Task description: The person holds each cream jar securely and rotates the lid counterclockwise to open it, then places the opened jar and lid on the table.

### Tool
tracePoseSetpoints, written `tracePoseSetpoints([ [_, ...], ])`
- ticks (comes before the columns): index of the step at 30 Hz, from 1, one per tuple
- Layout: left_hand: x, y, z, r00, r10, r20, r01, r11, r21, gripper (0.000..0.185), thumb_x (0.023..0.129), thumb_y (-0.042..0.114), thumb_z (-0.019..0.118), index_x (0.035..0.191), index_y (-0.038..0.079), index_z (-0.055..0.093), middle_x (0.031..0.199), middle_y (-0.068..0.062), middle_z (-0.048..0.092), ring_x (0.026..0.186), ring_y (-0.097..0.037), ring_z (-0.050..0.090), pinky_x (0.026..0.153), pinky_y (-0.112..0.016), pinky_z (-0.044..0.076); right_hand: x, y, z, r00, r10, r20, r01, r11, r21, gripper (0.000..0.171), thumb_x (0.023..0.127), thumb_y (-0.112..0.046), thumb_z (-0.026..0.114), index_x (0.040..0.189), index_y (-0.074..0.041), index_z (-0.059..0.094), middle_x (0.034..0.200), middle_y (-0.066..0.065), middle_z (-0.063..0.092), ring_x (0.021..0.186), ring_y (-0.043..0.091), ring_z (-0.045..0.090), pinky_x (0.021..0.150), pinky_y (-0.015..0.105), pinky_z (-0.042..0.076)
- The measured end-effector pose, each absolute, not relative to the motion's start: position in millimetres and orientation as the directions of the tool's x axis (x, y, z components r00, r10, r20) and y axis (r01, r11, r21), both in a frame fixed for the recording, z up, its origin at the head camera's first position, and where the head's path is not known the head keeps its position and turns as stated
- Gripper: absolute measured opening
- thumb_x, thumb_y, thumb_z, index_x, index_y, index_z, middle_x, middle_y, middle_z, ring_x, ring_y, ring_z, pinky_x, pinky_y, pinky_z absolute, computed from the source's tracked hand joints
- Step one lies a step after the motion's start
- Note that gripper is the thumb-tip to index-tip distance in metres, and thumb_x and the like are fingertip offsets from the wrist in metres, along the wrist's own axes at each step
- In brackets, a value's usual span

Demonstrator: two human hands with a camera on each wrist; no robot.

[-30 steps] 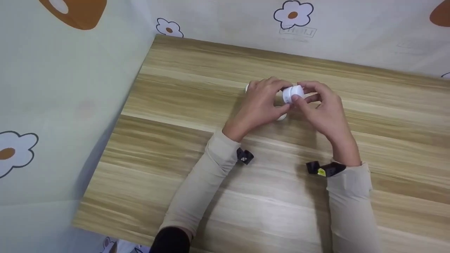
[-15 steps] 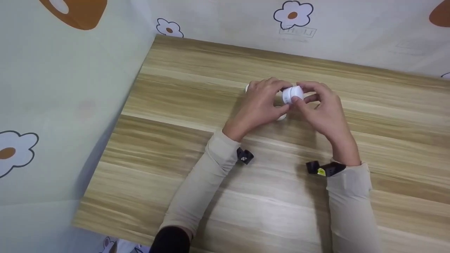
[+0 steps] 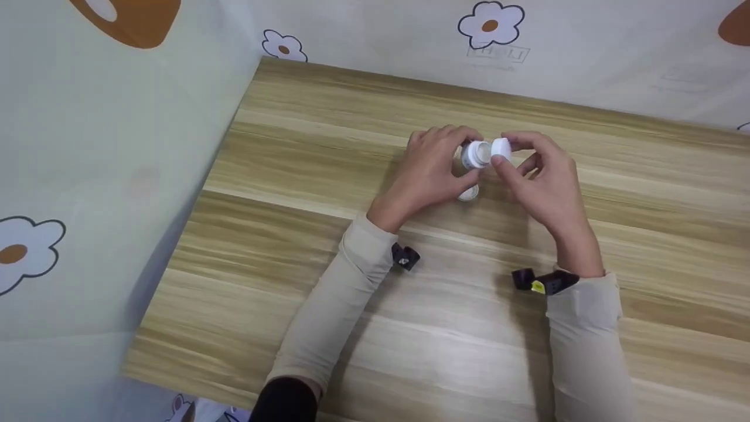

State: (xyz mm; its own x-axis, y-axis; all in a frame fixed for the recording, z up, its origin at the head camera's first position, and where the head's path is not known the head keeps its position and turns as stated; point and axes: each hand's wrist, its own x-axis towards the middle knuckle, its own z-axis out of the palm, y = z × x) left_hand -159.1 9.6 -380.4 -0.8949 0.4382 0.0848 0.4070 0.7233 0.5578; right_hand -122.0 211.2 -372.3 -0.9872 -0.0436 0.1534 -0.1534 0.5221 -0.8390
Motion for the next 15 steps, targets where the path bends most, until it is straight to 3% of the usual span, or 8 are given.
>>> tracePoseSetpoints([
  [9, -161, 0, -379, -0.908, 0.411, 0.083, 0.378, 0.717, 0.585, 0.049, 0.095, 0.039, 0.077, 0.138, 0.021, 0.063, 0.135, 0.007, 0.071, 0.127, -0.015, 0.062, 0.113, -0.040, 0.038, -127, 214, -381, -0.998, 0.001, 0.067, -0.056, 0.536, -0.843, 0.039, 0.095, -0.026, 0.078, 0.127, -0.005, 0.070, 0.116, 0.005, 0.072, 0.073, 0.005, 0.062, 0.061, 0.015, 0.050],
  [15, -159, -18, -382, -0.926, 0.368, 0.084, 0.342, 0.726, 0.597, 0.052, 0.093, 0.041, 0.080, 0.138, 0.021, 0.064, 0.135, 0.006, 0.071, 0.128, -0.016, 0.062, 0.119, -0.041, 0.037, -130, 215, -388, -0.999, -0.043, 0.005, -0.028, 0.537, -0.843, 0.048, 0.097, -0.023, 0.076, 0.139, -0.003, 0.065, 0.125, 0.014, 0.071, 0.078, -0.002, 0.065, 0.068, 0.012, 0.053],
])
